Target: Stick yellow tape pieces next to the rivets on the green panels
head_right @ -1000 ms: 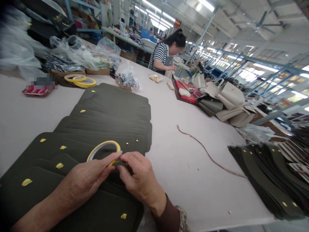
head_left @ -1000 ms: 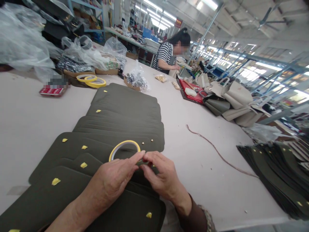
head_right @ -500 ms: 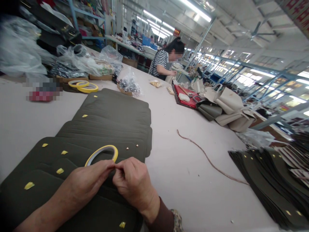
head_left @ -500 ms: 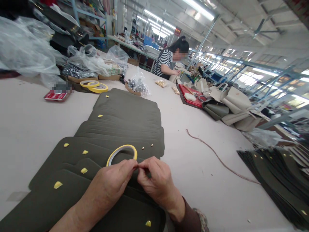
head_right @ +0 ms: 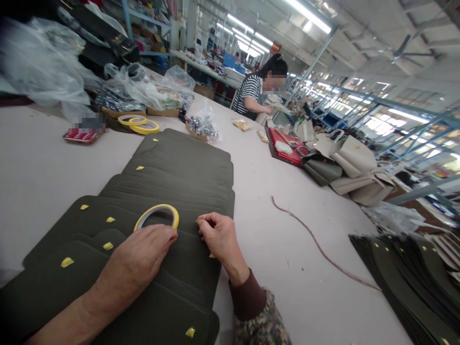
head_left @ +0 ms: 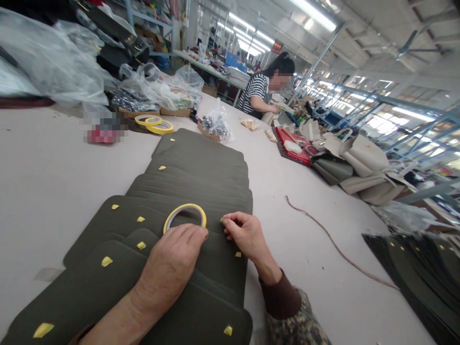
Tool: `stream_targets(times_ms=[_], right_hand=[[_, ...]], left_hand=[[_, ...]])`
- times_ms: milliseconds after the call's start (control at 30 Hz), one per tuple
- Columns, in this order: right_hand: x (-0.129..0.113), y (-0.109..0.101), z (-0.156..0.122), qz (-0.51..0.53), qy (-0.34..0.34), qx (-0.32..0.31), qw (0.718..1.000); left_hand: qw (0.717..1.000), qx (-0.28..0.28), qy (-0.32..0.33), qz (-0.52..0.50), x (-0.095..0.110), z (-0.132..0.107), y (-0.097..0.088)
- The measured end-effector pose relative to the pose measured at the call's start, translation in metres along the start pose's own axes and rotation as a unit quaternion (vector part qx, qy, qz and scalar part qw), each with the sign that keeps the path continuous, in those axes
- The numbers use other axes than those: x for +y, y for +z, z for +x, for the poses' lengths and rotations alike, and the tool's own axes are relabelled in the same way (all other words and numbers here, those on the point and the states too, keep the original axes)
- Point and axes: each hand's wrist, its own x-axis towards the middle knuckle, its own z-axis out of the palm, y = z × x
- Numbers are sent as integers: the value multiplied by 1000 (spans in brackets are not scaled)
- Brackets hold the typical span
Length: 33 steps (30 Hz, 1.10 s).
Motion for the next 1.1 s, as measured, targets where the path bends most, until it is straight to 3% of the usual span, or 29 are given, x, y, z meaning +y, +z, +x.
stream_targets(times_ms=[167,300,433,567,633,767,833,967,1100], right_hand=[[-4,8,4,-181,-104,37,977],[-6,11,4,-268,-127,46,954],[-4,9,2,-266,-135,62,953],[4,3,-5,-128,-72,80,986],[8,1,-10,-82,-74,74,991],[11,4,-16,-197,-204,85,955],[10,9,-15,-261,-221,88,936],[1,13,-4,-338,-164,77,923],[-7,9,1,-316,-133,50,938]], left_hand=[[998,-45,0,35,-4,2,8],[996,-87,-24,29,-6,4,6],[995,-93,-27,20,-7,6,3],[995,-95,-18,8,-6,3,2],[994,-103,-21,0,-6,2,2],[993,-118,-27,-1,-6,0,1],[992,-123,-23,2,-6,0,1],[995,-98,0,-1,-7,1,-2],[998,-28,35,-43,-7,0,-5]])
